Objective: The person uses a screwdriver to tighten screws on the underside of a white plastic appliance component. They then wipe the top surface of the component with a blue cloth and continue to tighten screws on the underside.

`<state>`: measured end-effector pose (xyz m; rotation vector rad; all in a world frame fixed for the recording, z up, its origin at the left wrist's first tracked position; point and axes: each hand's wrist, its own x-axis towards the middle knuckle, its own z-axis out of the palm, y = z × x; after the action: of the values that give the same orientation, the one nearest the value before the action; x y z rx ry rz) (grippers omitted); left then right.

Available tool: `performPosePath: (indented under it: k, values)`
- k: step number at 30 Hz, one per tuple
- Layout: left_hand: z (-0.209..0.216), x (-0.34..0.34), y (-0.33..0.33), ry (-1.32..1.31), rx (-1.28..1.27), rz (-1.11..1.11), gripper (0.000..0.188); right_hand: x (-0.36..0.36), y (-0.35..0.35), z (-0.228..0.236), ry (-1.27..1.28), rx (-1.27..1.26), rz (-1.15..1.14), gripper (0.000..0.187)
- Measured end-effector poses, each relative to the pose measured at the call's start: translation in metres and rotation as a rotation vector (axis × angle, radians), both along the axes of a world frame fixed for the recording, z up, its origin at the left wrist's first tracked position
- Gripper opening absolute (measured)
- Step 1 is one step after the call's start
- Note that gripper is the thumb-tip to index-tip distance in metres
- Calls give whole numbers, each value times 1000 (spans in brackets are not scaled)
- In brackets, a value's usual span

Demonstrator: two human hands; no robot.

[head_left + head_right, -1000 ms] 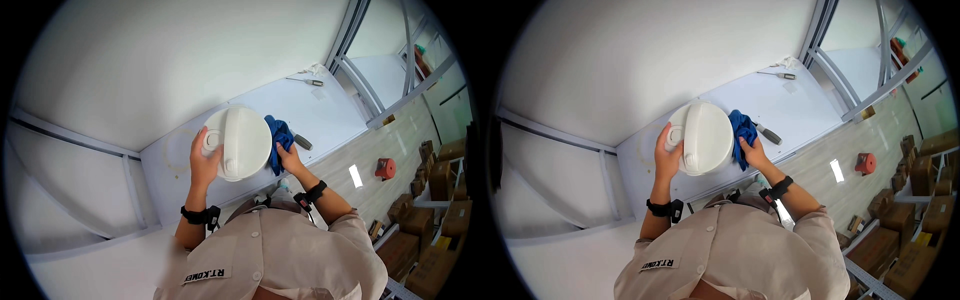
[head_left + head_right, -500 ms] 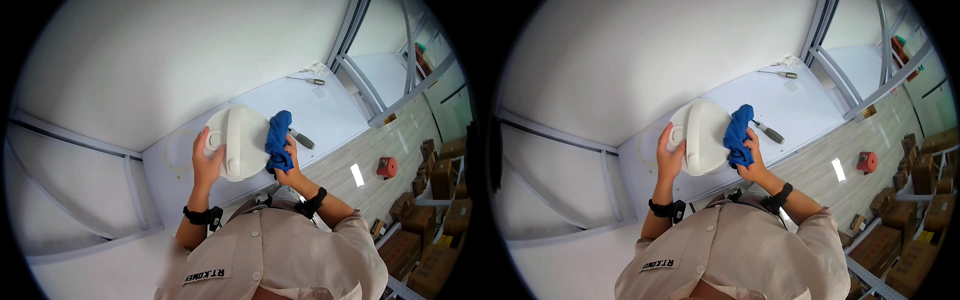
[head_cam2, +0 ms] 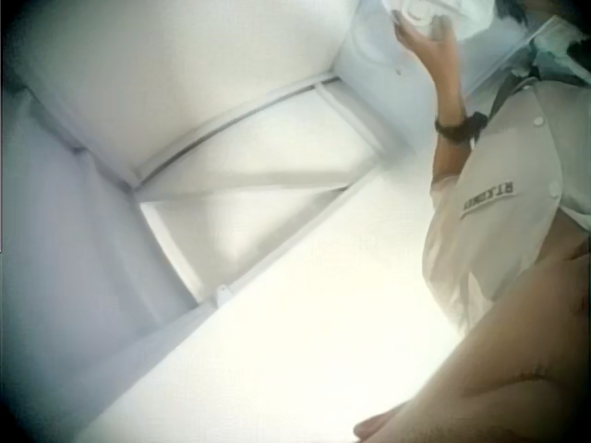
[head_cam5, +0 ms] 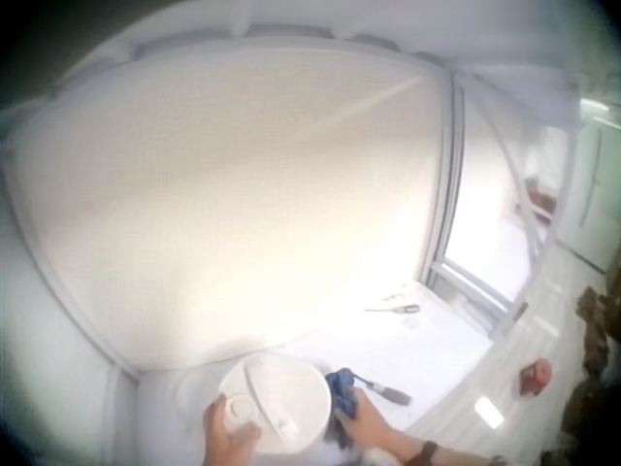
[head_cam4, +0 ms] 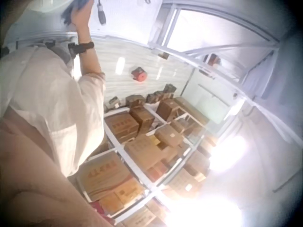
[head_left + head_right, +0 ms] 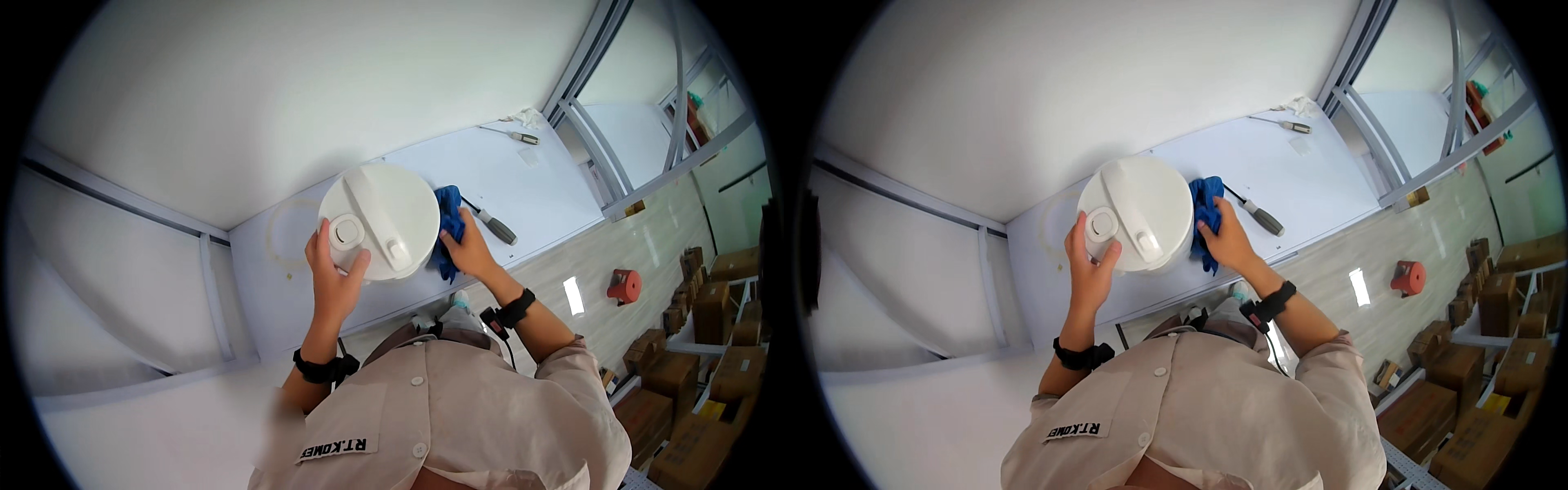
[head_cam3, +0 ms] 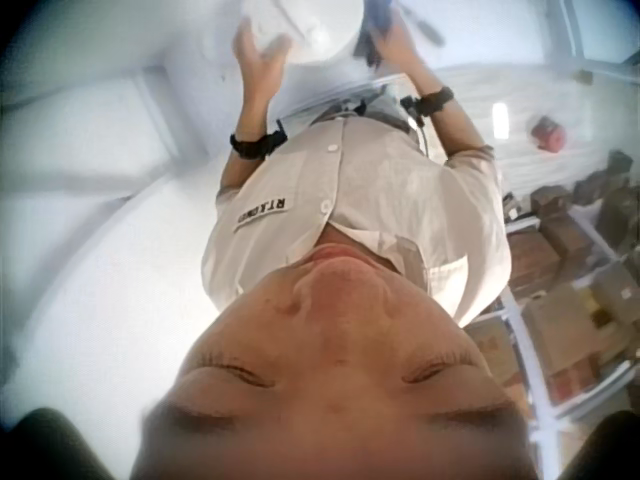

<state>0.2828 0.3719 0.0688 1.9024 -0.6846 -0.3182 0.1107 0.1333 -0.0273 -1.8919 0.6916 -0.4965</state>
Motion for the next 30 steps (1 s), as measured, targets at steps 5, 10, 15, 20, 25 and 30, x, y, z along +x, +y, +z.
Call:
performPosePath:
  k: [5,10,15,20,25,30]
  values:
    - [7,-4,30,102,34,-41,99,26,-9,48,-185,51,-107,48]
    - [-2,16,34,-298,-27,-185,135,6,2,64,-495,59,-11,46]
    - [-26,30,23,-296,-64,-279,147,-11,18,20,-458,-199,18,54]
    - [-30,24,18,-172,-151,-269,146,-26,25,4,-349,218,86,57]
    - [-30,2,15,-150,-170,-193,142,-26,24,15,-149,117,66,54]
    - [-23,-34,10,-277,-7,-86,140,-18,12,32,-392,304,-170,45]
